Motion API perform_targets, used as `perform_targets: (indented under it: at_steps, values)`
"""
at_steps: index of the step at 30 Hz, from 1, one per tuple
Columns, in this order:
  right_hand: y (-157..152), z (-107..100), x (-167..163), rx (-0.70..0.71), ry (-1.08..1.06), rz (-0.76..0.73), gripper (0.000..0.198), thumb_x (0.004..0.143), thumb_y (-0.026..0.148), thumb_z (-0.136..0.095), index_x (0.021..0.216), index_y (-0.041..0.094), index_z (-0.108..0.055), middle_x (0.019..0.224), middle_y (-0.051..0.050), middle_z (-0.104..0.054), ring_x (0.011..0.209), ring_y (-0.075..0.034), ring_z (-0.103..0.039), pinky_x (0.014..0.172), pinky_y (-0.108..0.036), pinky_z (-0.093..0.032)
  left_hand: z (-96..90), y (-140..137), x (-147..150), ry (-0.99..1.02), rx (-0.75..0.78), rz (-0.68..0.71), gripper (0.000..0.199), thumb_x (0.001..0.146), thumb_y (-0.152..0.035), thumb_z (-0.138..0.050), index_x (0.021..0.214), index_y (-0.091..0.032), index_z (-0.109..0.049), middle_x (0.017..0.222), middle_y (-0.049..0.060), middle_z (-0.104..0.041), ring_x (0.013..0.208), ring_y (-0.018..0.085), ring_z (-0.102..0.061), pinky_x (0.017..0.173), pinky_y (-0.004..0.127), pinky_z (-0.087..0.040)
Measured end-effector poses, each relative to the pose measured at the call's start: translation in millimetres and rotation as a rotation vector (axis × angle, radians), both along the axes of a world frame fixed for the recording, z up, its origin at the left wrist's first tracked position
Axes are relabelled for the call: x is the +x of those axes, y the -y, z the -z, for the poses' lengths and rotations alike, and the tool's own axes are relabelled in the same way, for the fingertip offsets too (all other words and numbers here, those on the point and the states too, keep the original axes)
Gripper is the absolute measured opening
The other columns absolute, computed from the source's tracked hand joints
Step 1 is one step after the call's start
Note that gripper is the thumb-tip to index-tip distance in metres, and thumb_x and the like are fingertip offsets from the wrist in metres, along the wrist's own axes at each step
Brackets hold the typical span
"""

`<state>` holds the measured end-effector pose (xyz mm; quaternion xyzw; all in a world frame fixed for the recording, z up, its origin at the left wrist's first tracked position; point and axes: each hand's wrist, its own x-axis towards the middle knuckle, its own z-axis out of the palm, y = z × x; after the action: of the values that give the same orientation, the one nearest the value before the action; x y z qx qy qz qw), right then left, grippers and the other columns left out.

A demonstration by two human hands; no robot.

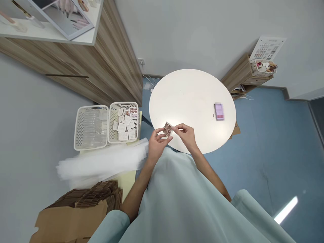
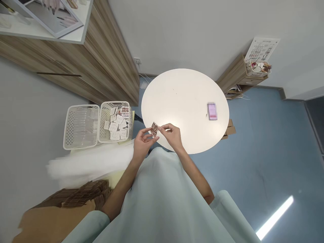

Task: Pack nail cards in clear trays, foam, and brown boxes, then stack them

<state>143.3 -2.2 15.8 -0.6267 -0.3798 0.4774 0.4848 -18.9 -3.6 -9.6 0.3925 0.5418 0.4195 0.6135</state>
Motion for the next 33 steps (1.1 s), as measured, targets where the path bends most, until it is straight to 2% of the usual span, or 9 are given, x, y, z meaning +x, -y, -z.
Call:
perform_targets:
  at_steps: [4,7,11,15,21,25,29,33]
  values:
    - [-2.3,1.8,3.5,-0.031,0.003,0.042,0.033,0.082,0.056,-0.08,0.08,0.023,-0.078,0.088,-0.004,-0.078,0.087,-0.022,-0.069,0.078,-0.034,-0.054,-0.8,0.2,-4.1,-0.004,0.043,-0.06,0.063,0.074,-0.045,-0.091,0.125,-0.023,-0.063,0.129,0.013,-0.07,0.108,0.025,-0.072,0.085,0.036,-0.061]
    - [-4.2,1.4,10.5,-0.037,-0.013,0.04,0.033,0.082,0.055,-0.079,0.079,0.022,-0.077,0.087,-0.003,-0.076,0.087,-0.022,-0.068,0.081,-0.035,-0.053,-3.5,-1.2,-8.1,0.028,0.011,-0.085,0.055,0.082,-0.051,-0.085,0.123,-0.02,-0.067,0.121,0.013,-0.072,0.103,0.023,-0.073,0.082,0.035,-0.06]
    - [-5.1,4.8,15.9,-0.04,-0.047,-0.003,0.035,0.083,0.057,-0.079,0.079,0.022,-0.076,0.084,-0.003,-0.074,0.083,-0.02,-0.064,0.078,-0.034,-0.052,-4.5,-2.3,-12.8,0.063,-0.041,-0.064,0.05,0.077,-0.051,-0.089,0.111,-0.019,-0.072,0.105,0.009,-0.074,0.09,0.021,-0.074,0.077,0.033,-0.059]
    - [-5.5,8.5,15.2,-0.047,-0.057,-0.026,0.035,0.083,0.057,-0.079,0.08,0.023,-0.076,0.085,-0.003,-0.074,0.084,-0.02,-0.064,0.08,-0.035,-0.052,-4.4,-1.5,-15.2,0.1,-0.06,-0.065,0.049,0.075,-0.049,-0.091,0.109,-0.018,-0.073,0.1,0.007,-0.074,0.079,0.017,-0.073,0.076,0.033,-0.059]
    - [-5.1,8.0,16.7,-0.027,-0.065,-0.12,0.037,0.083,0.059,-0.08,0.081,0.023,-0.076,0.086,-0.003,-0.074,0.086,-0.021,-0.064,0.084,-0.035,-0.052,-1.0,-1.9,-16.5,0.182,-0.051,-0.139,0.045,0.075,-0.044,-0.092,0.108,-0.019,-0.074,0.103,0.006,-0.073,0.092,0.018,-0.072,0.088,0.036,-0.063]
    - [-3.2,6.6,19.2,-0.02,-0.052,-0.153,0.038,0.085,0.061,-0.079,0.083,0.023,-0.076,0.089,-0.004,-0.074,0.086,-0.021,-0.064,0.084,-0.035,-0.053,0.8,-2.7,-17.3,0.189,-0.069,-0.146,0.045,0.074,-0.044,-0.093,0.107,-0.019,-0.075,0.102,0.007,-0.073,0.09,0.017,-0.072,0.087,0.036,-0.064]
    - [-1.6,3.9,20.4,-0.03,-0.051,-0.133,0.04,0.083,0.064,-0.08,0.087,0.024,-0.076,0.085,-0.003,-0.071,0.079,-0.019,-0.062,0.077,-0.034,-0.053,2.0,-2.7,-16.8,0.186,-0.091,-0.115,0.047,0.074,-0.048,-0.093,0.106,-0.018,-0.076,0.1,0.007,-0.076,0.092,0.019,-0.074,0.092,0.039,-0.063]
    - [0.2,-0.2,20.8,-0.057,-0.101,-0.115,0.042,0.083,0.065,-0.081,0.091,0.024,-0.076,0.07,0.0,-0.065,0.067,-0.016,-0.059,0.068,-0.033,-0.052,3.2,-2.6,-15.5,0.131,-0.13,-0.05,0.048,0.073,-0.056,-0.092,0.095,-0.017,-0.076,0.087,0.006,-0.076,0.081,0.02,-0.075,0.089,0.04,-0.064]
